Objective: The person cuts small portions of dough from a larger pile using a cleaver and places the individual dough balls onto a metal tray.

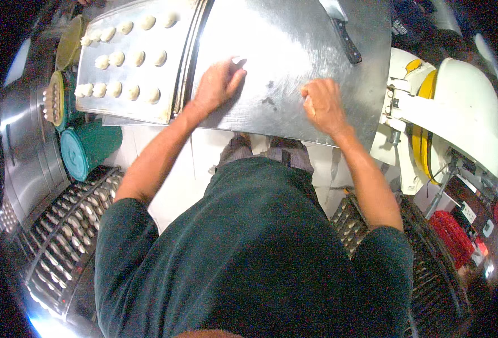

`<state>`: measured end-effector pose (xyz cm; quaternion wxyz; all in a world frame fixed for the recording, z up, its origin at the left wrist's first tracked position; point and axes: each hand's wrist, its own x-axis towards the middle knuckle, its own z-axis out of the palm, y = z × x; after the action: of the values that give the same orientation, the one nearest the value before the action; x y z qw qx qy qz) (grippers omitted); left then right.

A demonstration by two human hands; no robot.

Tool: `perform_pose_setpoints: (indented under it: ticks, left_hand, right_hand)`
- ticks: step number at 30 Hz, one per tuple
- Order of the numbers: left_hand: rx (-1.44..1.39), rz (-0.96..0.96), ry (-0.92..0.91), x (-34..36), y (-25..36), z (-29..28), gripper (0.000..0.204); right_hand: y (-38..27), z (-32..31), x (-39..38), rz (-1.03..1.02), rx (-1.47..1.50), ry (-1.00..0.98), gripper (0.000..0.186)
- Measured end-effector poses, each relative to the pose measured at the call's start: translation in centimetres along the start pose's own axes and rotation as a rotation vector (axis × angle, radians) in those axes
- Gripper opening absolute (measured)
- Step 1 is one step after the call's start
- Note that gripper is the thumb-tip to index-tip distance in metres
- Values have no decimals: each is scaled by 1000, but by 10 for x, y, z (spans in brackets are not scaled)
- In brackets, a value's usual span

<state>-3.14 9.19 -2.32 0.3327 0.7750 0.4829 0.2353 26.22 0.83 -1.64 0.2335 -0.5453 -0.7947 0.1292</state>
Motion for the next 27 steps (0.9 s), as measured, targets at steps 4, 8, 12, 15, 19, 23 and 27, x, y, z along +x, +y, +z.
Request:
perform_pose_setpoints:
  ticks: [4,8,12,15,19,23,27]
  left_hand:
    - [148,61,23,44,0,11,31]
    - [82,155,114,71,8,35,34]
    - [111,103,146,51,25,37,34]
    - [-4,17,69,9,10,20,34]
    - [100,45,-58,6,-10,-12,31]
    - [48,58,87,56,2,15,26]
    - [72,76,217,63,18,36,32]
  right_hand:
    - [19,19,62,82,-109,86,16]
    - [19,39,113,51,-151,188,15]
    - [10,38,90,149,-57,145,14]
    - [3,8,22,-97,94,-47,13]
    - [34,-5,18,-44,-101,-59,15]
    - [28,32,100,-59,-46,116,15]
    - [14,44,124,-49,-38,153,14]
